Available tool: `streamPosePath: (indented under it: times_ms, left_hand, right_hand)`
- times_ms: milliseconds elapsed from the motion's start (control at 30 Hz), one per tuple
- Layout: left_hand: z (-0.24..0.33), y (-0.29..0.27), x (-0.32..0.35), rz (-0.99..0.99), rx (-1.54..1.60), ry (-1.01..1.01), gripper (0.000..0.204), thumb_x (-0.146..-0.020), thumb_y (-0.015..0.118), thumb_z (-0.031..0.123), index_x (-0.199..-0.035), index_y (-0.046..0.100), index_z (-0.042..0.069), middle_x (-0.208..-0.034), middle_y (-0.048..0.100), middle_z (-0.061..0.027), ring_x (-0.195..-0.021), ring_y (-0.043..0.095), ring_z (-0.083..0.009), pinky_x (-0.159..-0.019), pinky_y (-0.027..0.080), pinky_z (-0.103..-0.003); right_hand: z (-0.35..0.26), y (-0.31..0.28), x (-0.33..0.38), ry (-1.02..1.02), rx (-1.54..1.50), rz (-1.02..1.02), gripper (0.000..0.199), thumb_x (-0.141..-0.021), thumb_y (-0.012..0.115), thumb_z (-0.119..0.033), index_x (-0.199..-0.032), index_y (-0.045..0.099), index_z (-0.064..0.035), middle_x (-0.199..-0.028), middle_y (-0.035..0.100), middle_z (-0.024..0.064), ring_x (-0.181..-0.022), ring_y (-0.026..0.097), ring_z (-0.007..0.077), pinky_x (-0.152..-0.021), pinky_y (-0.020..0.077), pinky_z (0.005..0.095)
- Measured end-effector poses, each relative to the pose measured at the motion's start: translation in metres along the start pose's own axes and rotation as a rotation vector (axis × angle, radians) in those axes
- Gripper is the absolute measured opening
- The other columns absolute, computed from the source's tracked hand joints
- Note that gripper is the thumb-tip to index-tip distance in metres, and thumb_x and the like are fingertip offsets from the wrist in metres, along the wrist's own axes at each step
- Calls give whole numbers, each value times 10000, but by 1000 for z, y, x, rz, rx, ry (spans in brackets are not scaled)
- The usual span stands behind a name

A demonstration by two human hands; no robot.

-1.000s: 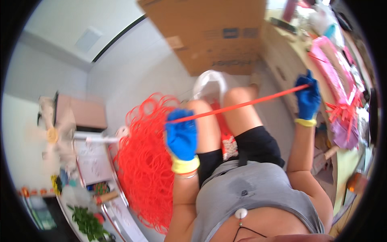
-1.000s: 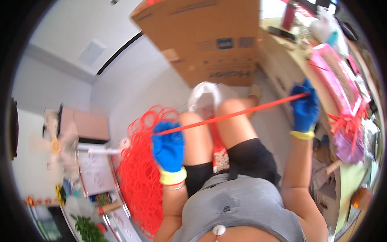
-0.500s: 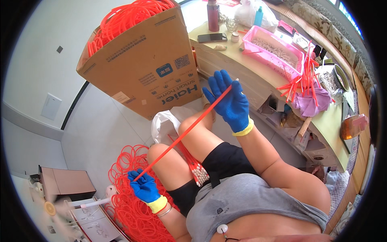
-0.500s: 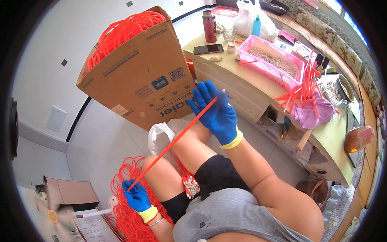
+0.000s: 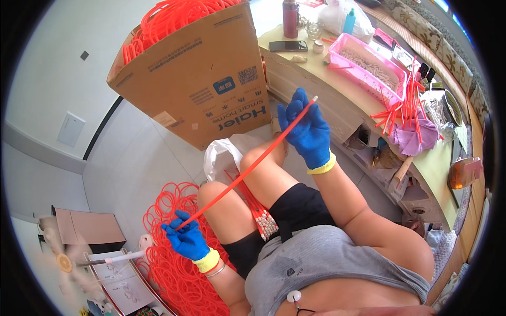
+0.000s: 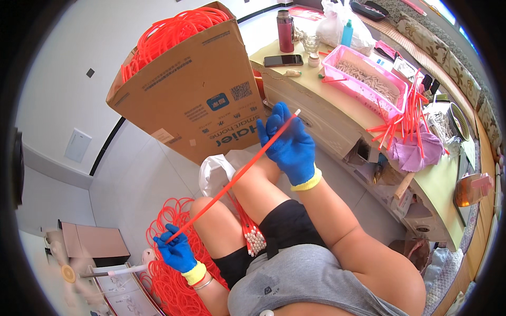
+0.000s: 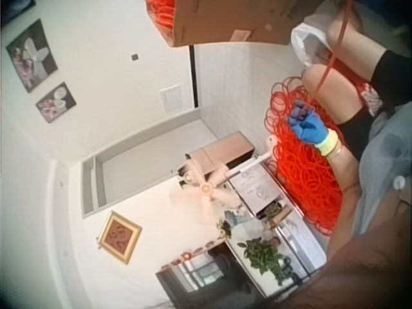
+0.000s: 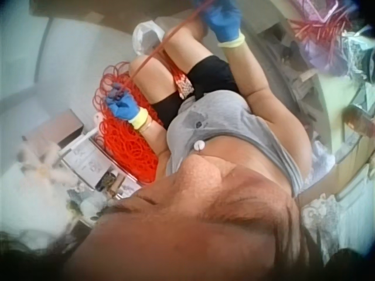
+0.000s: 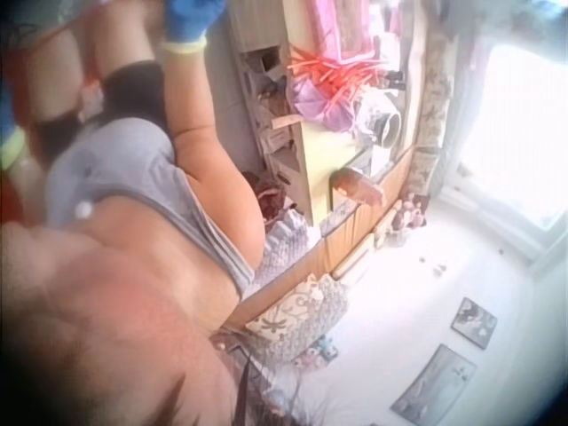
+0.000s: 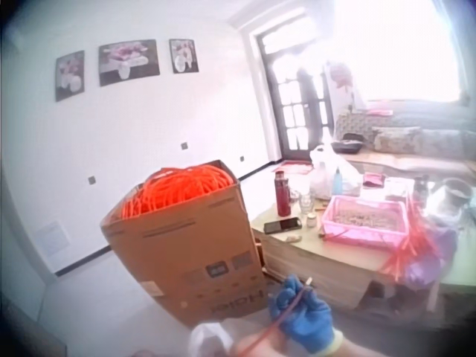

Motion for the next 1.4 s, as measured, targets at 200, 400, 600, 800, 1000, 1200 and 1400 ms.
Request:
streamPosePath:
  times_ms: [200,400,600,800,1000,1200,1400]
  left_hand:
    - [-3,9,9,105,-73,41,202,-981,626,94,-1151,734,110,-1024,734,-85,-951,688,-229,-1165,431,-581]
    - [6,59,2,-381,179,-206,277,-1017,578,236,-764,674,176,-678,654,12,-628,618,-145,-675,523,-314]
    - [26,126,34,-793,-327,-349,357,-937,704,329,-669,640,101,-650,633,-72,-547,569,-239,-520,453,-397]
    - [-4,167,81,-657,-1465,-440,203,-722,830,108,-896,775,19,-797,743,-104,-688,665,-295,-640,518,-384]
    - [-17,159,99,-746,-1789,-155,239,-710,829,54,-938,760,67,-908,752,-81,-725,677,-308,-651,525,-410]
    - [-28,169,105,-830,-1911,-92,302,-662,811,61,-960,776,28,-838,719,-119,-746,681,-334,-669,540,-429]
    - [-33,166,105,-920,-1936,-60,302,-683,806,50,-982,768,46,-827,713,-121,-735,674,-342,-660,530,-422]
  right_hand:
    - [-16,-15,-5,51,40,-10,185,-1041,599,-243,-1130,700,-117,-773,562,-45,-690,500,119,-820,485,306]
    - [-12,21,15,225,216,-127,294,-1084,521,-290,-806,548,-196,-631,432,-77,-538,404,74,-587,388,247]
    - [12,84,55,345,869,-426,443,-985,642,-351,-614,491,-162,-478,527,5,-379,526,159,-487,487,306]
    - [50,100,73,576,1621,-1143,246,-883,733,-221,-1056,741,-47,-1025,750,155,-846,702,355,-759,568,429]
    - [82,71,108,305,1731,-1402,238,-815,694,-149,-970,738,26,-955,728,205,-772,719,358,-613,567,426]
    - [77,34,137,160,1691,-1439,321,-868,613,-204,-984,730,71,-988,723,273,-783,725,384,-656,585,455]
    - [73,45,138,145,1866,-1562,384,-887,606,-241,-1123,700,47,-1106,720,221,-871,725,348,-711,571,411]
Point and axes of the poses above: each hand's wrist, its own x-axis away from the middle knuckle, its own y-axis out of the palm, z = x × y, the point moved 2 cm from there along -x, towards the middle knuckle
